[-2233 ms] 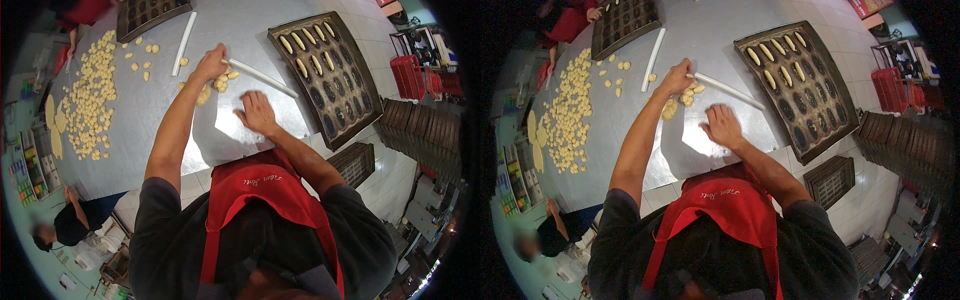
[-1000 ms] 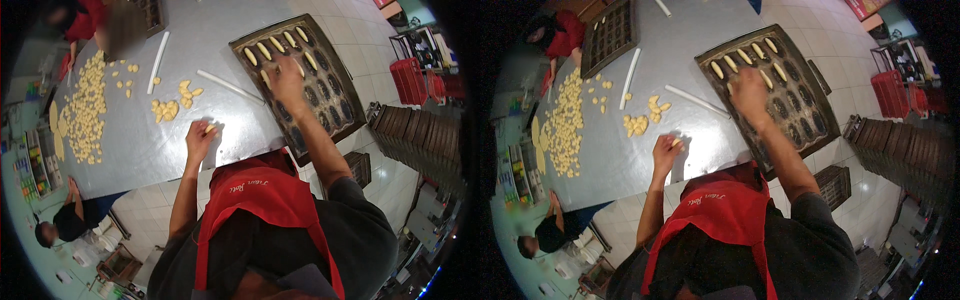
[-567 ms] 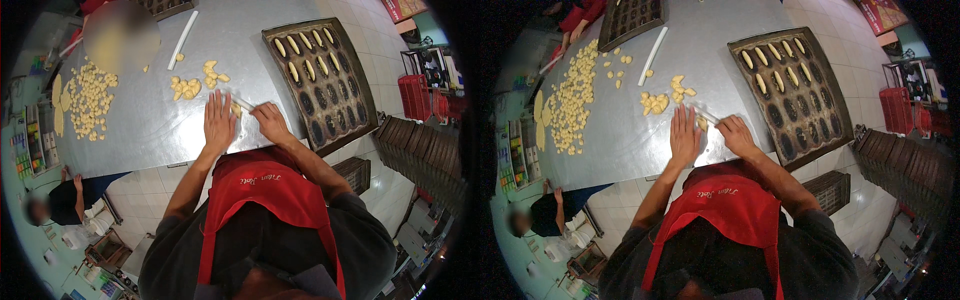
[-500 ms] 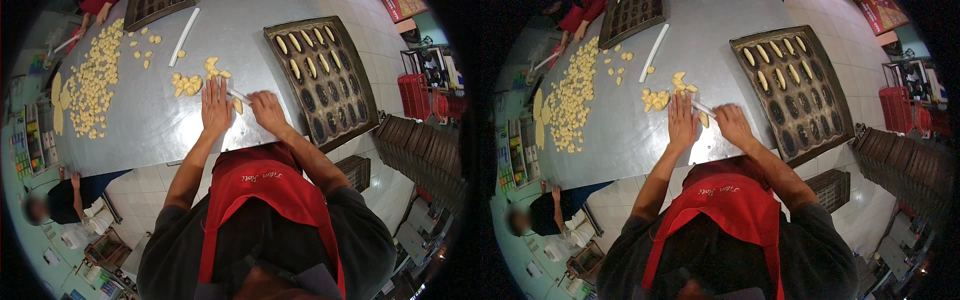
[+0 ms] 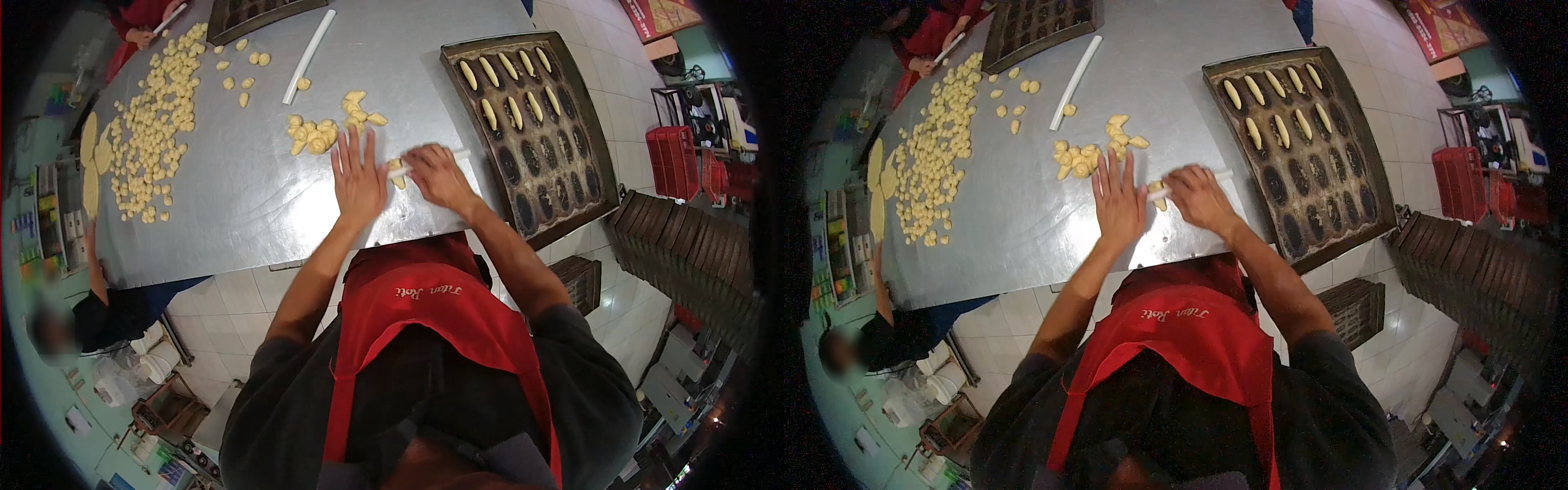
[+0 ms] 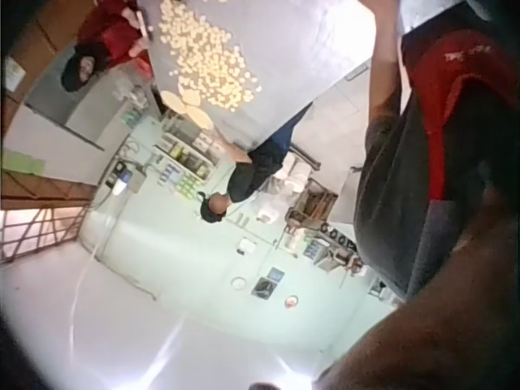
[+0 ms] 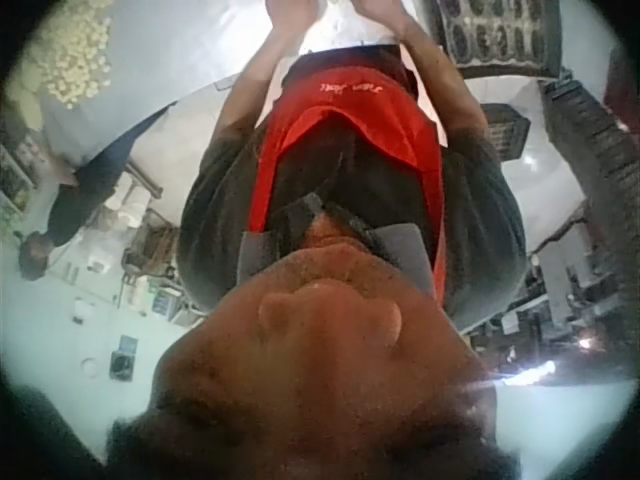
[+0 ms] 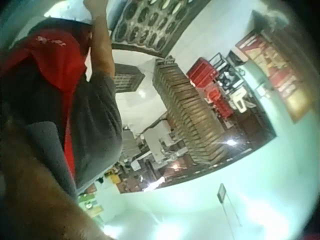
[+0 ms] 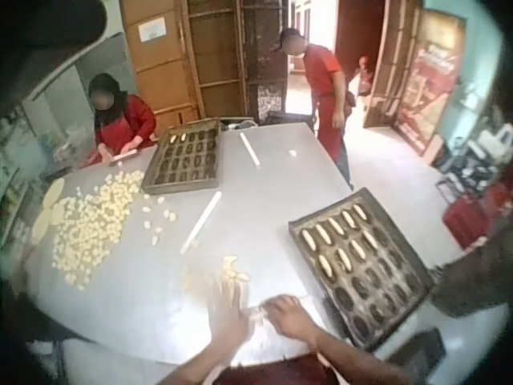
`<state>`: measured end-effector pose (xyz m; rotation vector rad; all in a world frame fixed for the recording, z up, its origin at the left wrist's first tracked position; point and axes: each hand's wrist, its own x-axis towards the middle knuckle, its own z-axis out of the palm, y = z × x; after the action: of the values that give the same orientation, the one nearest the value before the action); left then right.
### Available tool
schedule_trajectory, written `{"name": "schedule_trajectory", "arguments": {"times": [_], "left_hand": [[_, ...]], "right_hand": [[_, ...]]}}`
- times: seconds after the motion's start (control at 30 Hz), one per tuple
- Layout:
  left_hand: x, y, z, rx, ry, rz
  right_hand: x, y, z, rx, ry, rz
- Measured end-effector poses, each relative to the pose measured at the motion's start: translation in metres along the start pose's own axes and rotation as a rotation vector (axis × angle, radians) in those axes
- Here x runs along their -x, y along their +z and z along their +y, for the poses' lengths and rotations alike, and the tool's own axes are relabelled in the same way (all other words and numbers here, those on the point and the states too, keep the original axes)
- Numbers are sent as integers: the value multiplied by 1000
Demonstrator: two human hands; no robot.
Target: Shaping small pieces of bread dough and placing them onto baking trays.
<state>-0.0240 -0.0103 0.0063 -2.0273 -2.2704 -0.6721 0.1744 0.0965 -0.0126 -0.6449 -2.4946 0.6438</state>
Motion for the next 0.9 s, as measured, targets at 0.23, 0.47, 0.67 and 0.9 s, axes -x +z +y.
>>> {"name": "schedule_trajectory", "arguments": {"times": [0.23,0.47,0.67,0.9], "left_hand": [[25,-1,3,-46,-92,-271],[45,2,26,198,22,-188],[47,5,35,218,-58,-196],[81,-15,20,302,48,-191]], "right_hand": [[18,-8,-17,31,163,-22],[14,4,-5,176,412,94],[24,4,-35,242,1,-96],[-36,28,-39,81,182,-160]]}}
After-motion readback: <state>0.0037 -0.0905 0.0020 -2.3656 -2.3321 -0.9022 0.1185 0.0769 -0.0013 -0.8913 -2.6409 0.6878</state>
